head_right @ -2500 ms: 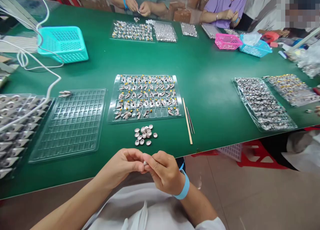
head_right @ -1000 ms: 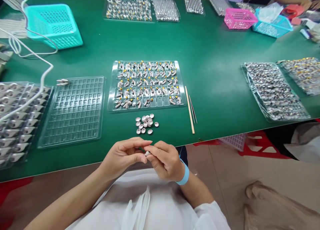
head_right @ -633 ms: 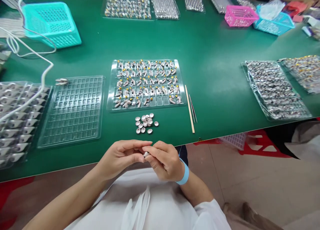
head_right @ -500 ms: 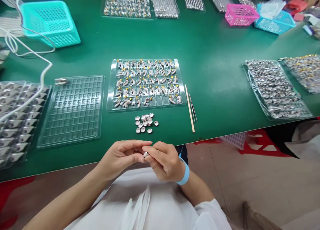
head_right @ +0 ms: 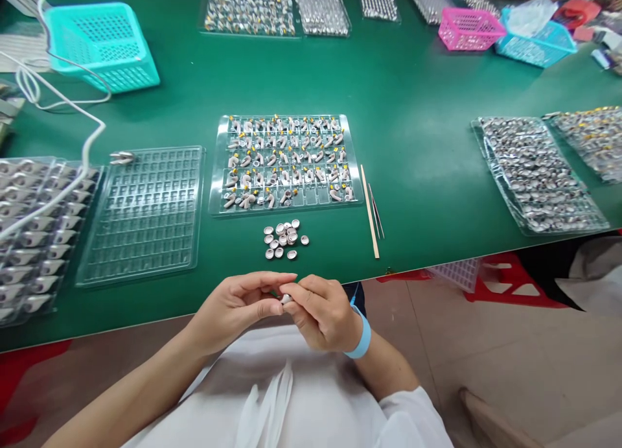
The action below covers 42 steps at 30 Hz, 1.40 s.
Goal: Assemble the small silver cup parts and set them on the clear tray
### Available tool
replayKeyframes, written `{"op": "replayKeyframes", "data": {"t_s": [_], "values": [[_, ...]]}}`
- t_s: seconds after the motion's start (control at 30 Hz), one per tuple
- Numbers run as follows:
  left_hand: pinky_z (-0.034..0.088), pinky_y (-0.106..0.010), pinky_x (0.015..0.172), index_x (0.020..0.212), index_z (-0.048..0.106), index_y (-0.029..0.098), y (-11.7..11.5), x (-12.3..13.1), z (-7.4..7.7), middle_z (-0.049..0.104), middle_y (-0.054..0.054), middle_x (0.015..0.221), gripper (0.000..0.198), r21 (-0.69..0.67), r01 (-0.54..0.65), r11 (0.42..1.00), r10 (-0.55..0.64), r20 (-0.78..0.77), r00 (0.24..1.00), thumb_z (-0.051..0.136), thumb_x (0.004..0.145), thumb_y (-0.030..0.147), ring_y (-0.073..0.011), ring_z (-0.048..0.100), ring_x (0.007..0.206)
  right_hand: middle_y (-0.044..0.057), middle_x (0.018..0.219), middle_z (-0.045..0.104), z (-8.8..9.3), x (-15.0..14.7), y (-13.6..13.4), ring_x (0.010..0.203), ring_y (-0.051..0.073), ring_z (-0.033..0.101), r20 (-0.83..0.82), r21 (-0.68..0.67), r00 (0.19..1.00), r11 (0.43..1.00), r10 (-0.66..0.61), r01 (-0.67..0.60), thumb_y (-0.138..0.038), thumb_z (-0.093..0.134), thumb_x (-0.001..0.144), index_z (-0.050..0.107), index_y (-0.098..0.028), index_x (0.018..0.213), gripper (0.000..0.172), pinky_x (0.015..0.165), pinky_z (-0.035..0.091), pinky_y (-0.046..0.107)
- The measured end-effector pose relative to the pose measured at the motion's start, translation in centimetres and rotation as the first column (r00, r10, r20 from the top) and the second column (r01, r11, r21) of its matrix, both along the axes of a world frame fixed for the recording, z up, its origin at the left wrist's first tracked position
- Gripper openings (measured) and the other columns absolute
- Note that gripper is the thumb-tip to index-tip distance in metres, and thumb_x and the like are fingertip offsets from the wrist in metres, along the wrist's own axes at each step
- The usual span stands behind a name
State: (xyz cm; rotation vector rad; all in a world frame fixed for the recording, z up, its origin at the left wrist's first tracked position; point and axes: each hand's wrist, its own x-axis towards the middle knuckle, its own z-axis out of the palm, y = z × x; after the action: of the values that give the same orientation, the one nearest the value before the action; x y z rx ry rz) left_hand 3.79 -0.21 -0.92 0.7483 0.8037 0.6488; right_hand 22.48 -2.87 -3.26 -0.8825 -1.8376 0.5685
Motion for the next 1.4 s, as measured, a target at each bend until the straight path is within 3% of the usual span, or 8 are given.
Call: {"op": "replayKeyframes", "data": {"t_s": [0.1, 0.27, 0.63, 0.87, 1.23, 1.4], "values": [[0.062, -0.027, 0.075, 0.110, 0.077, 0.026, -0.1, 0.1, 0.1, 0.064, -0.006, 0.105, 0.041, 0.153, -0.006, 0.988, 0.013, -0.044, 0.999, 0.083, 0.072, 0.014, -0.0161, 0.066, 0.088, 0.007, 0.082, 0.067, -0.3, -0.2, -0.2, 0.066, 0.015, 0.060, -0.001, -0.032, 1.000, 0.999, -0.019, 0.019, -0.017, 0.050, 0.095, 0.063, -0.016, 0.118, 0.027, 0.056, 0.053, 0.027], [0.061, -0.023, 0.068, 0.112, 0.076, 0.031, -0.3, 0.2, -0.1, 0.062, -0.004, 0.101, 0.041, 0.254, -0.013, 0.967, 0.027, -0.051, 0.998, 0.081, 0.075, 0.014, -0.0119, 0.065, 0.077, 0.008, 0.080, 0.064, -0.7, -0.3, -0.5, 0.064, 0.016, 0.057, 0.003, -0.056, 0.999, 0.998, -0.032, 0.032, -0.018, 0.050, 0.094, 0.064, -0.015, 0.115, 0.026, 0.056, 0.051, 0.028], [0.062, -0.026, 0.071, 0.109, 0.076, 0.021, -0.5, 0.0, 0.3, 0.070, -0.006, 0.094, 0.031, 0.306, 0.044, 0.951, 0.021, -0.209, 0.978, 0.078, 0.078, 0.018, -0.0156, 0.069, 0.076, 0.008, 0.078, 0.064, -0.5, -0.6, -0.6, 0.065, 0.016, 0.057, 0.014, -0.036, 0.999, 0.998, -0.050, 0.051, -0.017, 0.049, 0.094, 0.064, -0.014, 0.115, 0.026, 0.057, 0.050, 0.028], [0.060, -0.023, 0.066, 0.106, 0.076, 0.017, -0.6, 0.1, 0.6, 0.072, -0.007, 0.085, 0.027, 0.479, 0.071, 0.875, 0.087, -0.299, 0.950, 0.073, 0.079, 0.015, -0.0161, 0.068, 0.073, 0.007, 0.076, 0.063, -0.2, -0.5, -0.6, 0.064, 0.016, 0.058, 0.028, 0.005, 0.999, 0.999, -0.046, 0.046, -0.016, 0.048, 0.094, 0.062, -0.013, 0.117, 0.027, 0.057, 0.050, 0.028], [0.058, -0.025, 0.065, 0.101, 0.077, 0.020, -0.7, -0.4, -0.3, 0.073, -0.006, 0.081, 0.023, 0.431, 0.072, 0.900, 0.088, -0.340, 0.936, 0.076, 0.079, 0.021, -0.0170, 0.066, 0.070, 0.006, 0.076, 0.061, -1.0, -1.2, -0.6, 0.061, 0.015, 0.054, -0.038, -0.005, 0.999, 1.000, 0.000, 0.000, -0.013, 0.049, 0.092, 0.058, -0.014, 0.125, 0.034, 0.054, 0.046, 0.028], [0.058, -0.026, 0.066, 0.099, 0.078, 0.019, -0.4, 0.2, -0.4, 0.072, -0.005, 0.080, 0.025, 0.282, 0.008, 0.959, 0.074, -0.277, 0.958, 0.080, 0.074, 0.023, -0.0176, 0.065, 0.072, 0.006, 0.077, 0.062, -1.3, -1.0, -0.6, 0.064, 0.016, 0.056, -0.024, -0.085, 0.998, 0.995, -0.056, 0.053, -0.018, 0.048, 0.095, 0.062, -0.015, 0.120, 0.028, 0.055, 0.046, 0.029]]}}
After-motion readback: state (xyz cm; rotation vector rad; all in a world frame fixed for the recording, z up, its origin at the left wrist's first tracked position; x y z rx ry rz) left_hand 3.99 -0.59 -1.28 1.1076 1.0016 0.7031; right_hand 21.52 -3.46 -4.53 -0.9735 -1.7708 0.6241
